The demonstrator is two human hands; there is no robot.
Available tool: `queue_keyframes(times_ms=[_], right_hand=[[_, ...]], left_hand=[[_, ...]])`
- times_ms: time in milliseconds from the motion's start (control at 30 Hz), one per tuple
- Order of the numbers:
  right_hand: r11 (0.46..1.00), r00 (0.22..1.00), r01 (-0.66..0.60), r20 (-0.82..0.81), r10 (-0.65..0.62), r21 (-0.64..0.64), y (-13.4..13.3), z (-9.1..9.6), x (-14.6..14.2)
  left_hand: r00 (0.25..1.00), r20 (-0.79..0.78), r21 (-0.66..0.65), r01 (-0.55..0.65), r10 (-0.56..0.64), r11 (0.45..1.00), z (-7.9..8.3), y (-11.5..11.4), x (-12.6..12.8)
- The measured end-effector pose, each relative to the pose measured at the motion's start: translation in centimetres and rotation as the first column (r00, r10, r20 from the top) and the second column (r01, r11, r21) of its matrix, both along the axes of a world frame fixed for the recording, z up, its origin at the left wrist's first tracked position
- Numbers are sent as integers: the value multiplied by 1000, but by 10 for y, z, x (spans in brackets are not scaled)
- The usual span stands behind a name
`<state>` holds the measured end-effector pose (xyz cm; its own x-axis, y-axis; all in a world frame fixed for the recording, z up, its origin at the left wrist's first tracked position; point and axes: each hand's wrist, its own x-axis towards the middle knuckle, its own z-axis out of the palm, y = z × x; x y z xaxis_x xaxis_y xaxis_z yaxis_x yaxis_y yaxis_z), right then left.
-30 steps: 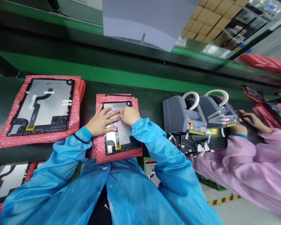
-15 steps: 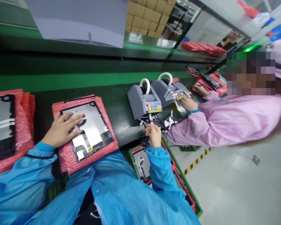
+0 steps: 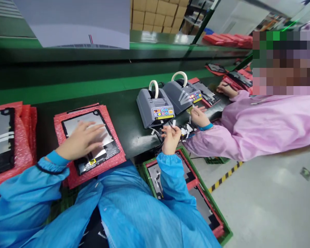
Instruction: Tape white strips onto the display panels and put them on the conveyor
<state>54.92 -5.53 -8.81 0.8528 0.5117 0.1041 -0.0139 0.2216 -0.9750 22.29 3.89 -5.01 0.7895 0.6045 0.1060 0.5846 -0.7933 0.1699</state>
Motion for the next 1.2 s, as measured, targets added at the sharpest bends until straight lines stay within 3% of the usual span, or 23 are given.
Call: queue_keyframes(times_ms=[67, 167, 367, 433, 500, 633, 800, 867, 1033, 1200], right_hand=[[1000, 1000, 12, 24, -12, -11, 8, -1, -1], [999, 998, 20, 61, -18, -39, 17, -1, 0], [1000, 967, 29, 252, -26, -8, 13, 8, -6], [999, 940, -43, 337, 50, -30, 7, 15, -19], [978, 894, -189, 396, 210, -90, 4, 22, -38], [812, 673, -521, 459, 580, -263, 14, 33, -75], [604, 411, -693, 472, 780, -394, 43, 39, -102], [551, 381, -723, 424, 821, -417, 53, 39, -105], [493, 456, -808, 189, 870, -323, 71, 35, -105], [402, 409, -880, 26, 912, -252, 83, 31, -110]], left_hand=[[992, -6, -48, 125, -125, 991, 0, -7, 21], [983, 14, -81, 181, -181, 980, -4, -13, 33], [955, 292, -66, 79, -56, 995, 0, 0, 15], [922, 386, -102, 44, -2, 994, 6, 3, 16], [890, 453, -164, 24, 54, 986, 11, 3, 24], [851, 510, -288, 31, 126, 957, 20, 2, 42], [857, 485, -371, 18, 177, 929, 18, 5, 42], [843, 485, -409, -17, 233, 912, 15, 6, 37], [779, 485, -505, -123, 399, 854, 6, 11, 30], [766, 471, -548, -136, 438, 826, 2, 14, 30]])
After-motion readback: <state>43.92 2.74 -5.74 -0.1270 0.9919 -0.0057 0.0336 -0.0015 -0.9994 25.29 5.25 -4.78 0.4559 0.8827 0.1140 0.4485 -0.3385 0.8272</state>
